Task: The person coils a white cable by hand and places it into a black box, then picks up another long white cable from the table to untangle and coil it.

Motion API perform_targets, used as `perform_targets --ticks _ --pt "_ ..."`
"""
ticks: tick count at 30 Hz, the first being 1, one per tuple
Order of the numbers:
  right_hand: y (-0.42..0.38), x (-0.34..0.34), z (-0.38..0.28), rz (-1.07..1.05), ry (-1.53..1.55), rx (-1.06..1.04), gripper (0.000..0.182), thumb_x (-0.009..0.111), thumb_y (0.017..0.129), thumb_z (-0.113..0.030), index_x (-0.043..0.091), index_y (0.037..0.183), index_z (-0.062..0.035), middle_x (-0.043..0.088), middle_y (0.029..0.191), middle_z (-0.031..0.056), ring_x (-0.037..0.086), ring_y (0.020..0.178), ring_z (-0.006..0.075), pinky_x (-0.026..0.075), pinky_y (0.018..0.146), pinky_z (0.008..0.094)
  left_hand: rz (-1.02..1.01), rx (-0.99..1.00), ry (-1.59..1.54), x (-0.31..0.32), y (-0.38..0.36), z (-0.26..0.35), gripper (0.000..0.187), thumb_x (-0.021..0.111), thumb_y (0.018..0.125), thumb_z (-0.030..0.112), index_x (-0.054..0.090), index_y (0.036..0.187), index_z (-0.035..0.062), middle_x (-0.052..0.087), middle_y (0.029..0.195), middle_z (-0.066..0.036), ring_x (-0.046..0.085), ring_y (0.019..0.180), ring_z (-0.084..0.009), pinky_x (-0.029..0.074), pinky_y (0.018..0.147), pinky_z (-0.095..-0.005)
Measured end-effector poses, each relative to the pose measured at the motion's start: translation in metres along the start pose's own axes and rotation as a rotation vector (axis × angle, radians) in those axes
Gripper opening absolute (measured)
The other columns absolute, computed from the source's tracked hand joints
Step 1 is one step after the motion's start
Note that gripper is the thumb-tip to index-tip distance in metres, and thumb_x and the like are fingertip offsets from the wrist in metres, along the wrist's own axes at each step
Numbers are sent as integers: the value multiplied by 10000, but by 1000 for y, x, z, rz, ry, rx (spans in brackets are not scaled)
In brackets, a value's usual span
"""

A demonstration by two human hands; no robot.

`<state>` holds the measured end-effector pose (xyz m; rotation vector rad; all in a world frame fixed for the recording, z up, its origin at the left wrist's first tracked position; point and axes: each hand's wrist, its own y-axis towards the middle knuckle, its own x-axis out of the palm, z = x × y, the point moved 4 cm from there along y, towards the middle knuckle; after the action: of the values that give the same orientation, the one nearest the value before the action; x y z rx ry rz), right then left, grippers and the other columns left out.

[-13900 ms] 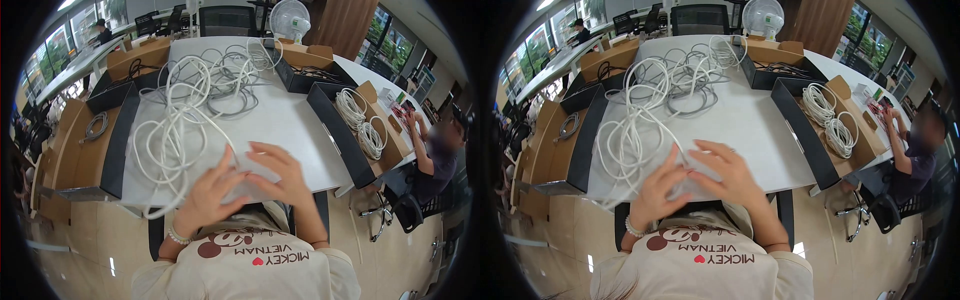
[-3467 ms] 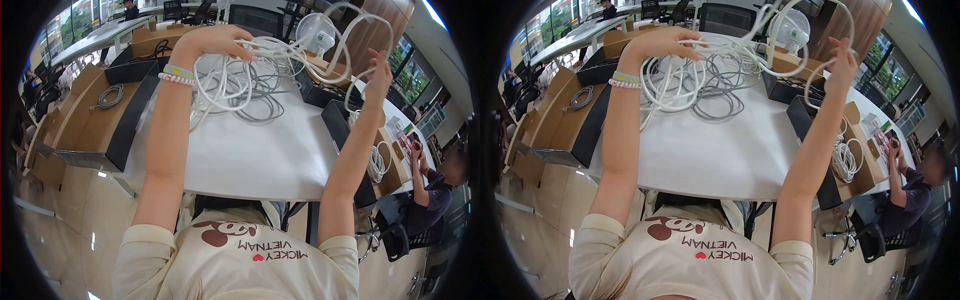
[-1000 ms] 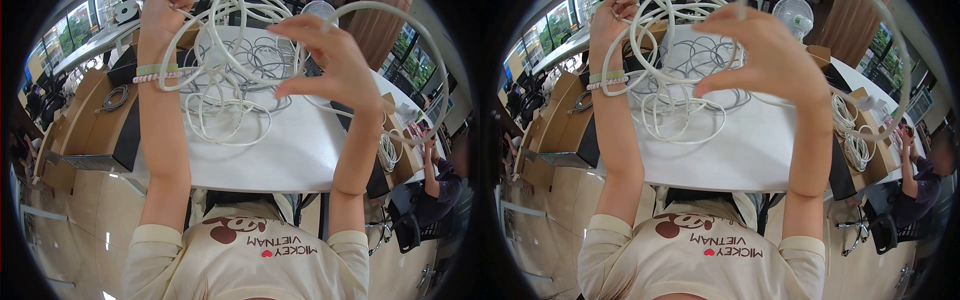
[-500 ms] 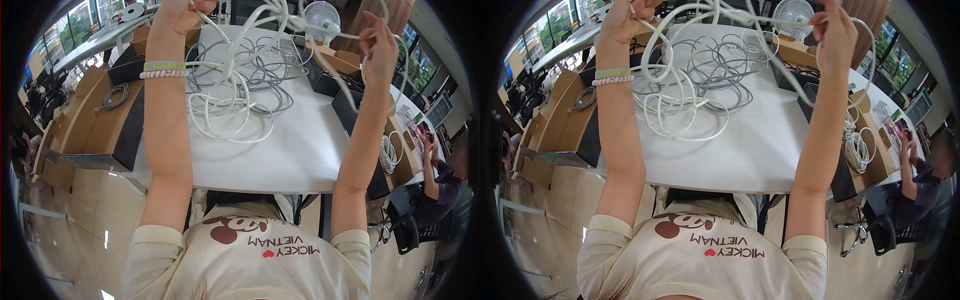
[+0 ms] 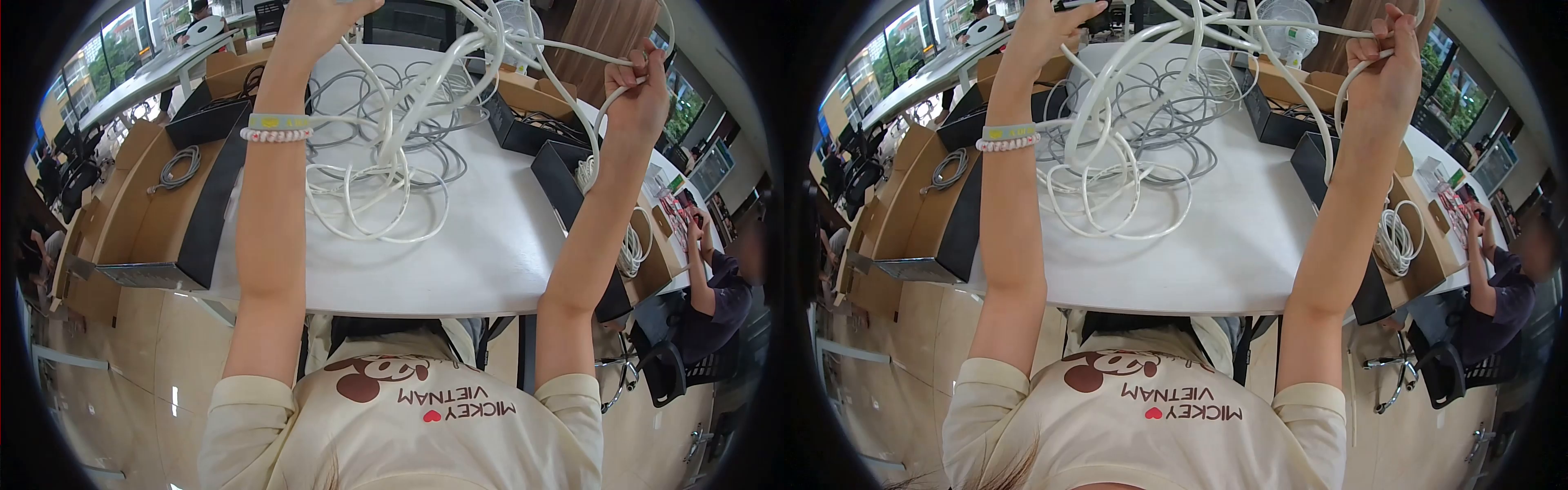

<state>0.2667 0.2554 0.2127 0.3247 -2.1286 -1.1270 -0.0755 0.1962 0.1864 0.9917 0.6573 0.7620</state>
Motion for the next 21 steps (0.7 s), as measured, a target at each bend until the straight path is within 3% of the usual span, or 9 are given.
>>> perform_targets --ticks 1,3,4,6,9,12,16,19,21 --pt "1 -1 -1 -17 -20 -3 237 439 960 -201 550 968 8 464 641 31 339 506 93 302 503 231 -1 1 -2 -2 3 2 679 715 737 199 377 1266 -59 529 1159 -217 624 782 -245 511 717 -315" --pt "0 0 0 -33 -19 12 232 441 960 -200 545 981 6 464 648 30 340 510 91 303 504 231 -92 477 279 -6 3 30 628 696 753 228 423 1236 -68 600 1048 -179 617 759 -240 498 749 -340" --pt "1 1 1 -56 -15 23 227 443 959 -199 539 993 4 464 655 29 342 515 89 303 504 231 -93 478 278 -12 5 41 628 696 753 228 423 1236 -68 600 1048 -179 617 759 -240 498 749 -340" --pt "5 1 6 -91 -10 26 226 449 957 -198 532 1004 7 465 664 30 344 518 88 303 506 232 -858 115 79 -4 -8 71 494 633 812 253 501 1173 -58 642 942 -133 620 743 -199 504 711 -298" --pt "0 5 13 -121 -4 34 228 458 953 -200 524 1017 8 467 678 31 347 523 87 304 510 234 -1166 378 -178 24 -37 70 469 583 852 442 612 1053 19 641 904 -53 622 789 -142 498 727 -264" --pt "-4 14 22 -134 13 24 238 452 955 -210 516 1026 8 468 690 36 347 528 88 307 520 235 -1216 268 -719 39 -53 82 618 549 828 540 617 1053 -31 654 912 -107 635 814 -198 498 681 -266" --pt "-17 41 32 -110 -24 -1 262 470 946 -259 568 934 -16 518 681 30 386 490 76 290 452 208 -1224 140 -787 54 -59 83 673 505 840 573 604 1071 -51 654 921 -131 650 872 -217 514 708 -262" --pt "-18 43 40 -195 36 44 281 427 967 -269 563 998 -25 581 687 55 406 420 79 300 389 198 -1100 -166 -930 57 -49 77 510 488 874 480 636 884 -8 624 728 -71 618 652 -166 477 569 -260" --pt "-23 49 46 -160 -171 79 311 419 968 -283 566 1002 -12 619 720 80 455 429 83 344 392 195 -1317 -281 -946 60 -43 66 397 565 863 252 550 1123 -48 648 914 -114 618 721 -158 503 698 -254"
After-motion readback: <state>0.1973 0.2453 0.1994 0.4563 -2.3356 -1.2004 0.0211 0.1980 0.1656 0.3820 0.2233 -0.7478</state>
